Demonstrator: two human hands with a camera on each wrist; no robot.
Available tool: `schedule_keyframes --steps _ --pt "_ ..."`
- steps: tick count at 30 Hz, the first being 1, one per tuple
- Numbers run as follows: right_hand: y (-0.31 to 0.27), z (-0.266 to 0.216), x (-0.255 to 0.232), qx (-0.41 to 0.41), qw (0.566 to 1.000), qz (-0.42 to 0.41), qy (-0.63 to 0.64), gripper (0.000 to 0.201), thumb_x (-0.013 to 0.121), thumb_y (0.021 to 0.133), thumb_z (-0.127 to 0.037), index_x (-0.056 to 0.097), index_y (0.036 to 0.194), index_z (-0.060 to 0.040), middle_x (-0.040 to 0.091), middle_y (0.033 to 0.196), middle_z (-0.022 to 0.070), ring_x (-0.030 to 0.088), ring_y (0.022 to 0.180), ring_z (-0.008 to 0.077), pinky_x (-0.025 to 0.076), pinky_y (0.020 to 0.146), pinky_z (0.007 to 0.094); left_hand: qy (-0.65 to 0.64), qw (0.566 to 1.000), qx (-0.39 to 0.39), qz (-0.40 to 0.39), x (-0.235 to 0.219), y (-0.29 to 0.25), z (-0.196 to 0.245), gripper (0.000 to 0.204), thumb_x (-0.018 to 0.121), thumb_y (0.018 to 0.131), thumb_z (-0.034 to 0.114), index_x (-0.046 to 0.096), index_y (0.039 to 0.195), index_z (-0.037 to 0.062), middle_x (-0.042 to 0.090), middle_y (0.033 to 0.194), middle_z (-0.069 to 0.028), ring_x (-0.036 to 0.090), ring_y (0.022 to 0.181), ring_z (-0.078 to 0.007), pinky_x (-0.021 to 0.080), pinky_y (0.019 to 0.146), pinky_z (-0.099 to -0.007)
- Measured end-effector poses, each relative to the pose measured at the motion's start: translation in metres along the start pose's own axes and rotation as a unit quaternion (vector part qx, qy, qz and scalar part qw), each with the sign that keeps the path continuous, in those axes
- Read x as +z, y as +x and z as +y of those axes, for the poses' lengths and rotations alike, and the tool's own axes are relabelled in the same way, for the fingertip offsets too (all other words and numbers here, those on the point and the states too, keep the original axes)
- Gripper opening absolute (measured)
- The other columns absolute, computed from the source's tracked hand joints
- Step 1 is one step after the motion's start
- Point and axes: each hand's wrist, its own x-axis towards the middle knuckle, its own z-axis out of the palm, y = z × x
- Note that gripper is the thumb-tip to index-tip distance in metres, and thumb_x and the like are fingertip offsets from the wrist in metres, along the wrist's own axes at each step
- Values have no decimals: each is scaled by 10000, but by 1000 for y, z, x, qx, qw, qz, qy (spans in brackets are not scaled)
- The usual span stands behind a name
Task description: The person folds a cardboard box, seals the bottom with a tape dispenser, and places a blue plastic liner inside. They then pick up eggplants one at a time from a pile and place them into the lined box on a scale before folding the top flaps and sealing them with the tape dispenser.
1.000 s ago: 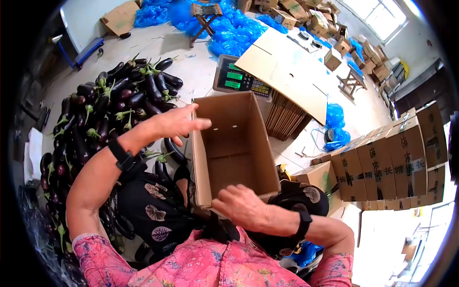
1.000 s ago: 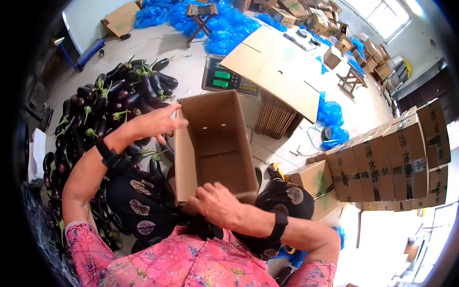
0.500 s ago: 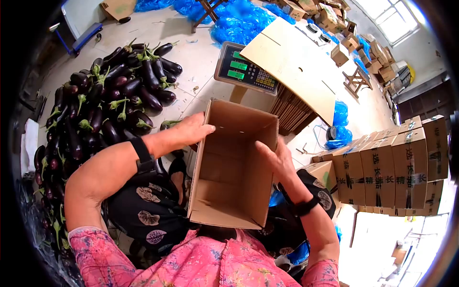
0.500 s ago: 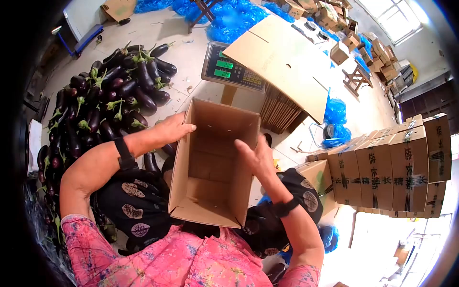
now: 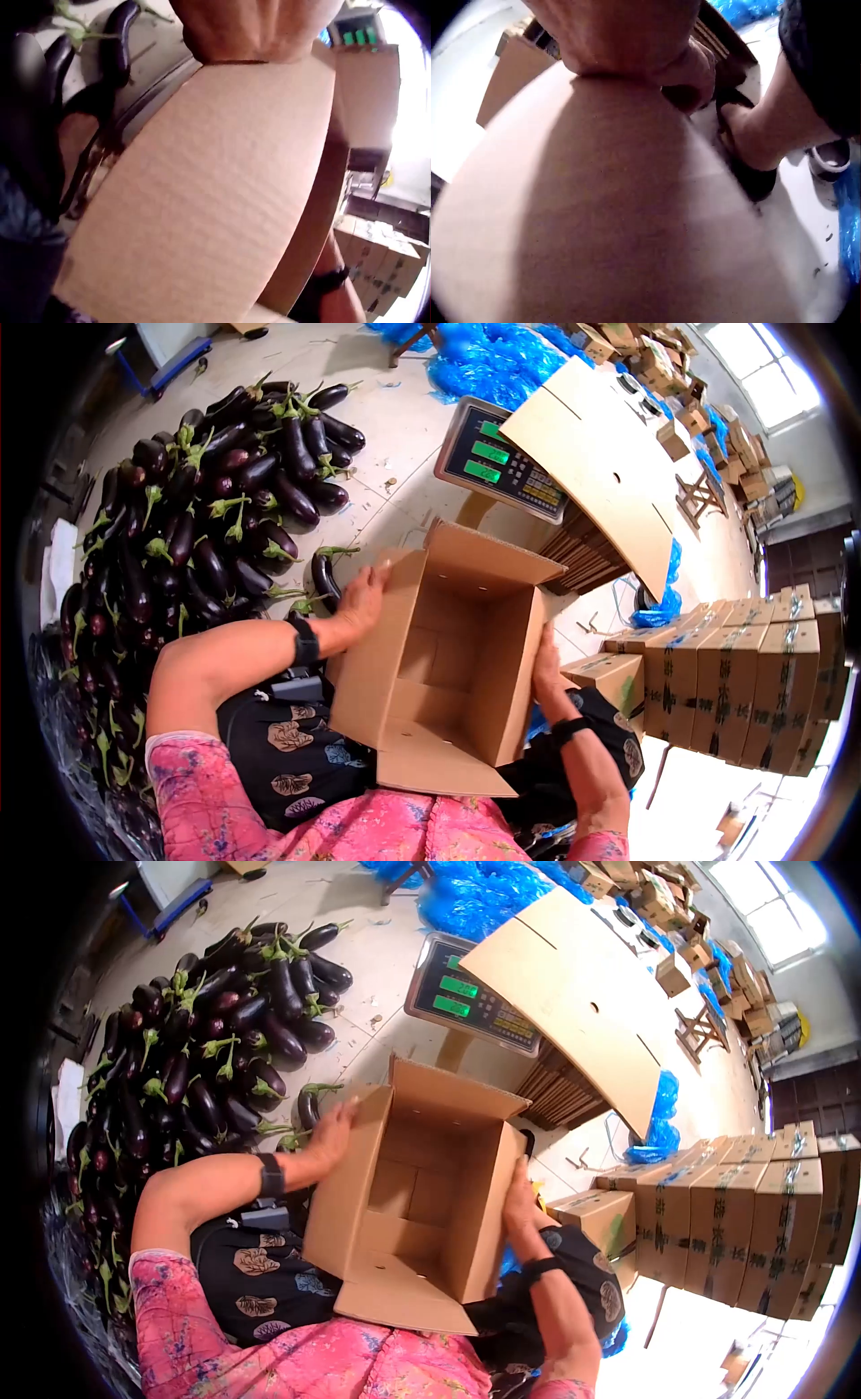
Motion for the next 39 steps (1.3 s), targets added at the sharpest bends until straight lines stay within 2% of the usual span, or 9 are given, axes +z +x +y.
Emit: schedule_keyframes --steps 1,5,8,12,17,27,30,36,39 --pt "50 43 4 50 976 -121 173 700 388 1022 -587 490 1419 -20 592 1342 151 598 1160 201 494 956 338 -5 999 -24 38 28 -4 -23 726 388 1012 603 567 1307 -36 634 1245 -260 569 1223 -381 408 1057 -395" --pt "90 99 11 -272 915 -30 -297 465 407 1040 -454 581 1272 -90 645 1099 122 616 990 257 514 891 372 -96 993 -66 -23 25 -4 -21 747 308 1026 612 569 1335 -17 612 1310 -254 519 1307 -348 344 1105 -380" --pt "11 -26 13 -238 871 112 -415 280 557 990 -248 585 1173 -38 598 1099 248 603 972 379 452 936 415 -116 989 -68 -69 15 6 -25 771 275 1028 619 585 1311 -27 623 1305 -233 536 1292 -323 362 1086 -380" --pt "-26 -146 18 -616 614 217 -443 349 719 857 -85 589 1181 -74 564 1199 211 552 1071 349 435 908 454 -118 988 4 -104 -1 -4 -2 785 288 1020 644 600 1293 -23 655 1242 -212 581 1198 -322 397 1036 -371" --pt "18 -224 11 -607 469 227 -600 601 729 861 -90 488 1408 -151 559 1268 91 531 1149 282 413 967 418 -135 980 -12 -146 -5 -2 8 784 300 1020 645 605 1282 -28 675 1194 -188 603 1135 -288 419 1007 -362" --pt "31 -273 17 -544 544 187 -611 480 602 981 -388 563 1371 -110 535 1399 187 500 1275 359 397 1030 504 -252 947 -25 -200 -2 2 -1 715 367 1040 583 598 1283 -49 658 1184 -109 574 1092 -172 449 964 -330" --pt "-10 -250 10 -555 651 110 -507 464 623 974 -319 564 1337 -36 530 1385 239 539 1240 397 434 1031 486 -299 922 -69 -235 -4 4 -6 644 370 1050 544 531 1390 22 679 1228 -113 631 1093 -170 505 948 -317" --pt "-76 -171 -26 -97 960 -12 -263 776 805 826 -402 508 1367 68 612 1246 224 593 1168 275 492 956 393 -391 861 -102 -309 -21 -1 21 628 397 1051 535 485 1431 43 636 1295 -117 623 1152 -201 511 995 -360" --pt "-86 -164 -47 32 974 -116 -190 668 807 825 -291 534 1343 31 647 1067 99 608 948 165 499 862 325 -367 860 -105 -339 -29 -2 30 635 394 1048 545 473 1439 50 617 1314 -109 614 1171 -205 514 998 -372"
